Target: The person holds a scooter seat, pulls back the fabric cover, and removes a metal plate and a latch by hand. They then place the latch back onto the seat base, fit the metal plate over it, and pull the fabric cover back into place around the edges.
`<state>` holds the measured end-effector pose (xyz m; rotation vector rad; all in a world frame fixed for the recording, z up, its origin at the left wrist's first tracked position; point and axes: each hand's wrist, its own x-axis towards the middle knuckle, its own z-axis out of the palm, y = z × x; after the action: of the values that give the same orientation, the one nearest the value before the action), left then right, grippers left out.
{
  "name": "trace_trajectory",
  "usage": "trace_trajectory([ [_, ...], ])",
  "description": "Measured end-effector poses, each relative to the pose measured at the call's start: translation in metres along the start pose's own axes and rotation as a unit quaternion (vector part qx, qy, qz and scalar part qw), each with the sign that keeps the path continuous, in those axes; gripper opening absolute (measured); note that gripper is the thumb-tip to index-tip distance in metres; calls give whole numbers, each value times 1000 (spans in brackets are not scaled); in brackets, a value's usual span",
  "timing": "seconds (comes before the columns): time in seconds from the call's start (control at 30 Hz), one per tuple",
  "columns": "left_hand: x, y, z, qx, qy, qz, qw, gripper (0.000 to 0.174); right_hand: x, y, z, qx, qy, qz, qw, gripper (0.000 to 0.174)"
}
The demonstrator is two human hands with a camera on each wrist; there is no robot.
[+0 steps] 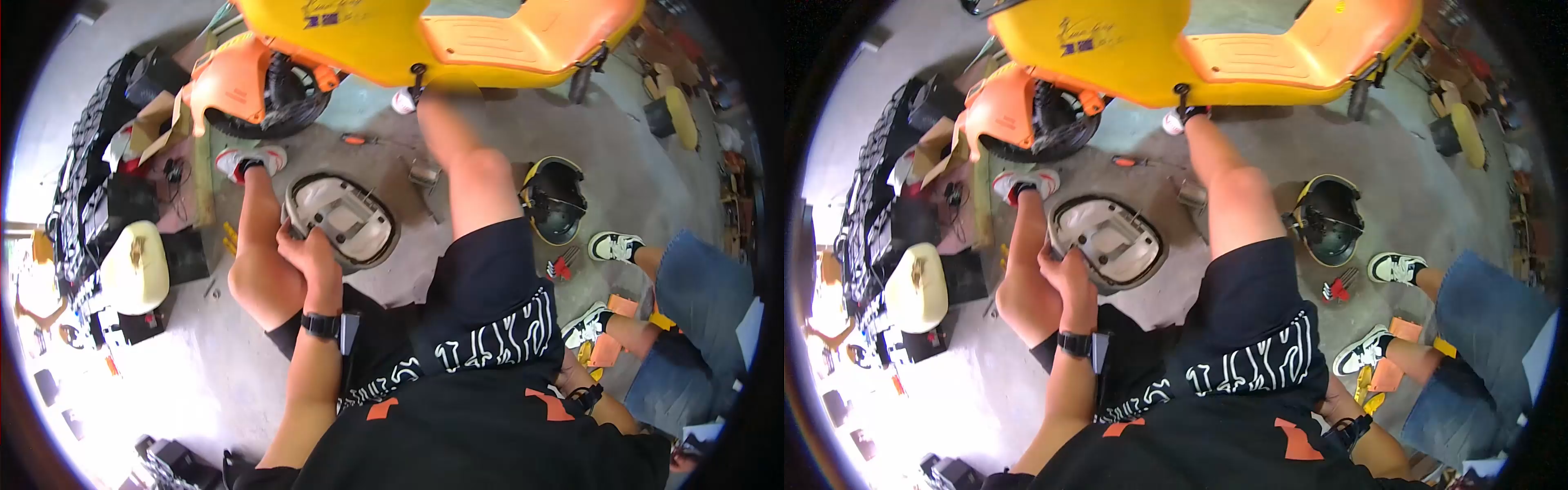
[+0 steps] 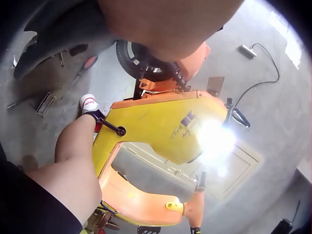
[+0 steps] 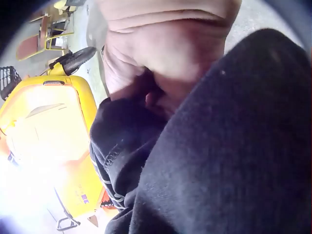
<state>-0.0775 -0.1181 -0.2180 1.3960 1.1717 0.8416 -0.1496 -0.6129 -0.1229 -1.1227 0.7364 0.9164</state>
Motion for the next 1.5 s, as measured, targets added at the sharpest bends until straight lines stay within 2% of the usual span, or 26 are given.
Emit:
trace_trajectory([
  [0.1, 4, 0, -4, 46, 5, -15, 999, 50, -9, -5, 23, -143, -12, -101, 984, 35],
  [0.13, 8, -10, -6, 41, 8, -13, 999, 51, -9, -5, 10, -165, 10, -82, 983, 40],
  [0.17, 11, -20, -9, 35, 7, -12, 999, 52, 8, -3, -1, 22, 132, 46, 990, 34],
  [0.27, 8, -2, -12, 10, -4, -45, 999, 53, 13, 2, -50, 25, 28, 102, 994, 34],
  [0.3, 5, 2, -11, -30, -7, -60, 998, 53, 9, -1, -63, 26, 35, 105, 993, 34],
  [0.33, 5, 4, -11, -46, -14, -62, 997, 52, 4, -7, -77, -84, 10, 156, 984, 33],
  [0.37, 5, 5, -10, -47, -15, -69, 996, 52, -4, -28, -29, -192, -16, 205, 959, 32],
  [0.4, 5, 6, -9, -43, -10, -66, 997, 52, -4, -26, -64, -180, -57, 238, 953, 26],
  [0.47, 10, -2, -10, -6, -1, -50, 999, 53, 0, -26, -78, -192, -46, 219, 956, 23],
  [0.5, 7, 5, -9, -38, -8, -54, 998, 54, 0, -21, -83, -202, -40, 197, 958, 21],
  [0.53, 10, -3, -10, -17, -6, -26, 999, 54, 5, -9, -117, -242, -52, 190, 950, 23],
  [0.57, 15, -11, -11, 2, -7, 1, 1000, 54, 7, -7, -116, -217, -62, 196, 954, 28],
  [0.63, 17, -15, -15, -71, -71, -7, 995, 49, 11, -2, -147, -224, -78, 196, 952, 35],
  [0.7, 13, -7, -12, -125, -83, 8, 989, 45, 4, -23, -118, -209, -131, 217, 945, 42],
  [0.77, 13, -5, -15, -133, -111, -21, 985, 47, 6, -19, -139, -245, -134, 235, 931, 47],
  [0.83, 13, -2, -18, -102, -142, -10, 985, 51, 0, -43, -95, -200, -136, 269, 932, 42],
  [0.9, 15, -5, -21, -106, -146, -22, 983, 48, -2, -42, -97, -133, -154, 255, 945, 38],
  [1.1, 19, -8, -22, -55, -113, -37, 991, 51, -3, -46, -118, -227, -94, 282, 927, 34],
  [1.17, 16, -8, -22, -65, -122, -23, 990, 52, -13, -49, -130, -234, -102, 282, 925, 38],
  [1.27, 13, 0, -21, -66, -118, -41, 990, 51, -30, -63, -158, -402, -116, 313, 853, 50],
  [1.3, 14, -1, -22, -64, -113, -39, 991, 51, -41, -72, -169, -405, -120, 314, 850, 50],
  [1.37, 19, -8, -24, -66, -135, -33, 988, 49, -55, -95, -172, -366, -22, 236, 900, 52],
  [1.4, 18, -11, -21, -72, -110, -17, 991, 48, -55, -101, -162, -369, -30, 237, 898, 52],
  [1.43, 16, -8, -20, -68, -101, -14, 992, 46, -58, -107, -151, -279, -2, 113, 954, 50],
  [1.47, 16, -6, -22, -67, -105, -17, 992, 47, -58, -110, -146, -180, 30, -16, 983, 49],
  [1.5, 16, -5, -20, -68, -113, -21, 991, 48, -52, -110, -137, -181, 29, -19, 983, 49],
])
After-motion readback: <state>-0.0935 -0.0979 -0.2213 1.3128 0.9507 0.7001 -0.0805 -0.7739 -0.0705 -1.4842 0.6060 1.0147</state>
